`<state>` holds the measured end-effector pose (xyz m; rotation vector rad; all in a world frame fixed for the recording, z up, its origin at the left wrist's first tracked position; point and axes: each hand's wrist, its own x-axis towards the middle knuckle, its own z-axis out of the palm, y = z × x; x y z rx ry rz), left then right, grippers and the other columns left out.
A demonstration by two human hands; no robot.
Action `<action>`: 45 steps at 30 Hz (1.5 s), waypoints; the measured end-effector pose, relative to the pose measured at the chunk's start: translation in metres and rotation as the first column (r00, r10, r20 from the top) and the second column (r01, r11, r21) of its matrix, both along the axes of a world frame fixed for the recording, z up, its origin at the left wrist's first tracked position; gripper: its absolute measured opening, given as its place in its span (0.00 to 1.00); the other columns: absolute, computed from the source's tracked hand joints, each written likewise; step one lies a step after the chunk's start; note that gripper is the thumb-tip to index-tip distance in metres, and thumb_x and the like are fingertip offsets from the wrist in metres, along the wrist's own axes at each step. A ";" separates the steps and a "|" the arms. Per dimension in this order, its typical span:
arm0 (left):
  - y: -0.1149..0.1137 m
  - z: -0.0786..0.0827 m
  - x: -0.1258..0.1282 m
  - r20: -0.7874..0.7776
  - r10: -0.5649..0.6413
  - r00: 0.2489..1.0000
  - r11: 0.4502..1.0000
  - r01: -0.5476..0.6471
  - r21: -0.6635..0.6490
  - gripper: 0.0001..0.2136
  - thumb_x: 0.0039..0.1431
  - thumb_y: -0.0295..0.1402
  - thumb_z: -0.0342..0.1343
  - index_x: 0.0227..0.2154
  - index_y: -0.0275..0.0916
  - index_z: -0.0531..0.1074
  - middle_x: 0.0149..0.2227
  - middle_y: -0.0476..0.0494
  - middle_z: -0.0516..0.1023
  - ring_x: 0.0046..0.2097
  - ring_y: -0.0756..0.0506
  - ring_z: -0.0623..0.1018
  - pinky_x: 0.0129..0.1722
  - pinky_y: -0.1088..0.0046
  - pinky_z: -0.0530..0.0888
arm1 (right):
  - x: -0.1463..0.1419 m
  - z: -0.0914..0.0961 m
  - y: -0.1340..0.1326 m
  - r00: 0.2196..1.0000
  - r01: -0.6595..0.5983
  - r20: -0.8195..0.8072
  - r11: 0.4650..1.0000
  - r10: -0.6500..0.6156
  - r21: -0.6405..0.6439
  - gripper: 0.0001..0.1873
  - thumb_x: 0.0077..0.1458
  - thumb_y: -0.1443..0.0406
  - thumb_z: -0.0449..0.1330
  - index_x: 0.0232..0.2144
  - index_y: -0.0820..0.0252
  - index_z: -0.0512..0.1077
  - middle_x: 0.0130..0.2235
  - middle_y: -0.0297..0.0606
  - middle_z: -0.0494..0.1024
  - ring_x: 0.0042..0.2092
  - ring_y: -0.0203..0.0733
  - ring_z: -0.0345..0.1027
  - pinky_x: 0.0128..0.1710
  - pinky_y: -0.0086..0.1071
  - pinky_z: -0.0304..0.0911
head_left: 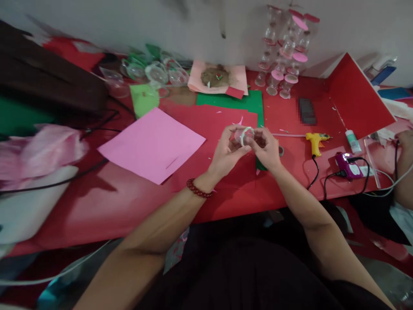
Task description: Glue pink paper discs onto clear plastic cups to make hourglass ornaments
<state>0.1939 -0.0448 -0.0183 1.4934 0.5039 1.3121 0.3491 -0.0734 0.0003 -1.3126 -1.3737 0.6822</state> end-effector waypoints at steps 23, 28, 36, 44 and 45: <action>-0.009 0.008 -0.003 -0.057 0.012 0.998 0.994 -0.018 -0.106 0.25 0.56 0.44 0.75 0.52 0.43 0.73 0.45 0.43 0.81 0.43 0.47 0.82 0.46 0.69 0.81 | 0.005 -0.005 -0.005 0.717 0.105 0.683 0.991 -0.135 0.086 0.08 0.59 0.70 0.53 0.39 0.56 0.70 0.40 0.42 0.79 0.33 0.42 0.68 0.30 0.33 0.48; 0.001 0.008 -0.004 0.122 -0.016 0.992 0.981 0.039 -0.190 0.24 0.54 0.45 0.75 0.50 0.44 0.74 0.49 0.44 0.80 0.46 0.47 0.81 0.47 0.69 0.80 | 0.005 -0.002 0.000 0.832 0.099 0.538 0.990 -0.135 0.096 0.12 0.69 0.63 0.49 0.31 0.54 0.65 0.29 0.36 0.73 0.30 0.41 0.64 0.33 0.32 0.53; 0.017 0.005 -0.012 0.079 0.395 0.915 0.915 -0.385 -0.117 0.24 0.55 0.45 0.74 0.50 0.44 0.75 0.43 0.47 0.77 0.36 0.51 0.76 0.39 0.74 0.75 | 0.090 0.052 -0.011 0.481 0.581 0.841 0.809 -0.249 -0.093 0.12 0.67 0.60 0.60 0.46 0.62 0.78 0.50 0.53 0.82 0.53 0.54 0.75 0.53 0.43 0.66; 0.019 0.006 -0.006 0.094 0.479 0.873 0.875 -0.466 -0.128 0.29 0.50 0.49 0.76 0.50 0.43 0.73 0.47 0.45 0.77 0.36 0.51 0.75 0.39 0.71 0.75 | 0.145 0.038 -0.031 0.396 0.837 0.915 0.440 -0.078 -0.325 0.35 0.67 0.58 0.59 0.67 0.80 0.65 0.68 0.72 0.65 0.67 0.65 0.66 0.61 0.47 0.66; 0.020 0.007 -0.006 0.103 0.484 0.869 0.872 -0.470 -0.135 0.30 0.49 0.50 0.76 0.50 0.43 0.73 0.46 0.46 0.77 0.36 0.51 0.75 0.39 0.71 0.75 | 0.148 0.035 -0.031 0.391 0.844 0.917 0.428 -0.078 -0.324 0.34 0.67 0.60 0.59 0.67 0.80 0.64 0.67 0.72 0.66 0.66 0.64 0.68 0.60 0.46 0.66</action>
